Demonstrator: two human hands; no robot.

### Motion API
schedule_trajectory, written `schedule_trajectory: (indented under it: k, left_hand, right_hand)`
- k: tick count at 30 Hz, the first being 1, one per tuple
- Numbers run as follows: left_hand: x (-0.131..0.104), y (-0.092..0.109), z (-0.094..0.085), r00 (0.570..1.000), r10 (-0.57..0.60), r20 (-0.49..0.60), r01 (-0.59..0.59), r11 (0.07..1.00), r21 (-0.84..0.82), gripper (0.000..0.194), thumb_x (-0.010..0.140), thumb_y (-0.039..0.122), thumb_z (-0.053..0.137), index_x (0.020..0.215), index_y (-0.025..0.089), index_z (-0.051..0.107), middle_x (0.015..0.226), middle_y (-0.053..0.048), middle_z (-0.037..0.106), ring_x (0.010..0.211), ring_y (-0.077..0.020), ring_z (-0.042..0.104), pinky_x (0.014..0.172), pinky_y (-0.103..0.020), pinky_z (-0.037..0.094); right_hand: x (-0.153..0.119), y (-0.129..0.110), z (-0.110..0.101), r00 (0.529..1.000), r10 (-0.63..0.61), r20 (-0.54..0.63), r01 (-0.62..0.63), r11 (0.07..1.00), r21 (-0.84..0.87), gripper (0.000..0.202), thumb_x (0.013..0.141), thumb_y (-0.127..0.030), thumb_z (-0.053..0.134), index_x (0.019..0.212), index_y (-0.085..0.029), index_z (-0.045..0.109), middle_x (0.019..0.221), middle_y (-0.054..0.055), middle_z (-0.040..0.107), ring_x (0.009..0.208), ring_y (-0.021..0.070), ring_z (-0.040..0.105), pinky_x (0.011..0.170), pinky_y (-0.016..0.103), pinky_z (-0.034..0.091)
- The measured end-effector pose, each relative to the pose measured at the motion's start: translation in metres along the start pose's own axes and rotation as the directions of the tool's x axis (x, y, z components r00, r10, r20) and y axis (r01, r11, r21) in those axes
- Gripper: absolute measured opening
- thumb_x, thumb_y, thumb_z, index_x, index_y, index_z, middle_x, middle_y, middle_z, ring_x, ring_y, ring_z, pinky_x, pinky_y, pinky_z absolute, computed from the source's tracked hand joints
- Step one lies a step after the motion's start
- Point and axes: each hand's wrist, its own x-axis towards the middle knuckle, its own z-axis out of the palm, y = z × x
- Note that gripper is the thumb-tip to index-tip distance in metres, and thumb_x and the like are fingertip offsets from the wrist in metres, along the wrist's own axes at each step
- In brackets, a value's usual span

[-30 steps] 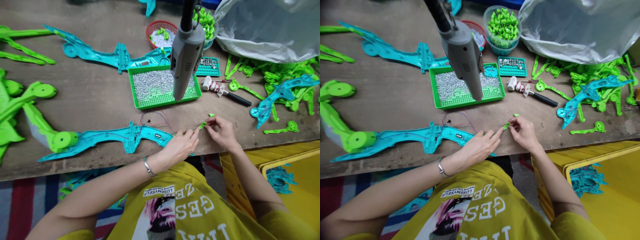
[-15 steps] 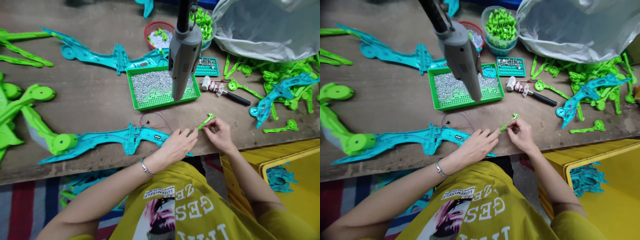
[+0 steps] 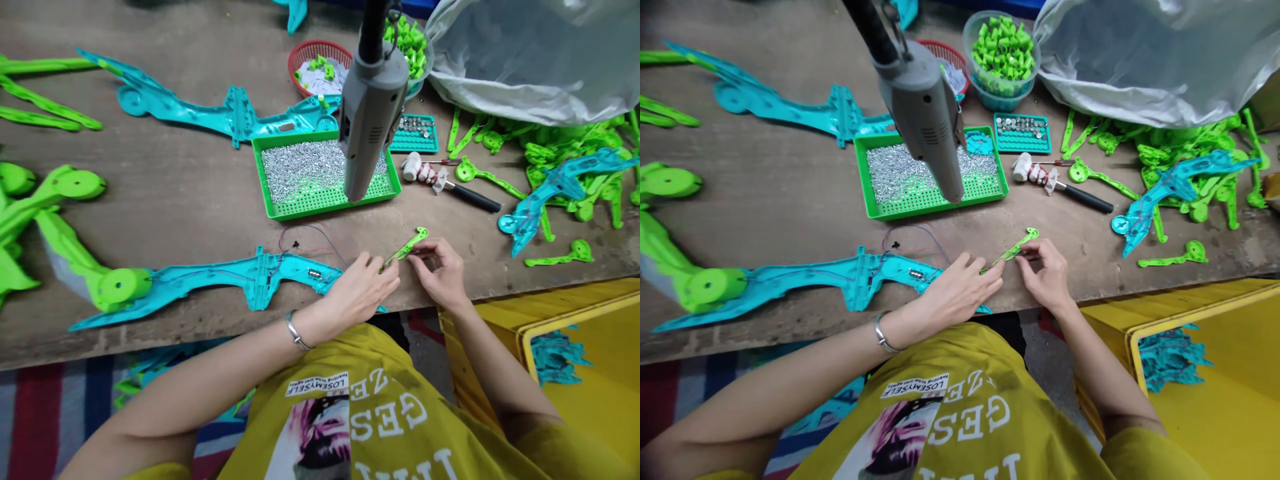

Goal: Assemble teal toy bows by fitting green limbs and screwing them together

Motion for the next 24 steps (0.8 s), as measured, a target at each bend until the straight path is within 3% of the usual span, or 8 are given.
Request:
schedule_trajectory:
  k: [8,12,16,24]
  left_hand:
    - [0.001,0.000,0.001,1.000,0.009,0.004,-0.009,1.000,0.011,0.023,0.095,0.018,0.048,0.112,0.020,0.063,0.142,-0.007,0.056,0.096,-0.0254,0.057,0.081,-0.043,0.042]
    - [0.000,0.000,0.000,1.000,0.010,0.010,-0.010,1.000,0.010,0.023,0.096,0.019,0.047,0.112,0.020,0.063,0.144,-0.007,0.055,0.096,-0.0255,0.057,0.080,-0.043,0.042]
    - [0.000,0.000,0.000,1.000,0.014,-0.003,-0.014,1.000,0.007,0.022,0.095,0.018,0.048,0.112,0.020,0.063,0.144,-0.006,0.055,0.096,-0.0249,0.057,0.081,-0.042,0.042]
    - [0.000,0.000,0.001,1.000,0.004,-0.007,-0.004,1.000,0.003,0.022,0.096,0.018,0.046,0.110,0.021,0.063,0.144,-0.006,0.056,0.095,-0.0251,0.057,0.082,-0.043,0.042]
  right_hand:
    - [0.011,-0.003,-0.011,0.997,-0.022,0.072,0.023,1.000,-0.016,0.008,0.088,-0.019,0.064,0.087,-0.022,0.071,0.089,0.005,0.074,0.085,0.0198,0.070,0.076,0.034,0.058]
    - [0.011,-0.001,-0.008,0.993,0.086,0.077,-0.089,0.995,0.043,0.006,0.084,-0.020,0.066,0.085,-0.021,0.071,0.083,0.004,0.074,0.074,0.0167,0.069,0.068,0.030,0.057]
    - [0.009,0.004,-0.003,0.979,0.192,0.066,-0.196,0.977,0.077,0.016,0.081,-0.020,0.067,0.097,-0.020,0.067,0.077,0.001,0.071,0.064,0.0136,0.065,0.061,0.027,0.056]
    - [0.013,0.006,0.002,0.987,0.155,0.045,-0.158,0.983,0.089,0.011,0.084,-0.024,0.067,0.094,-0.021,0.066,0.086,0.003,0.072,0.072,0.0156,0.070,0.071,0.031,0.060]
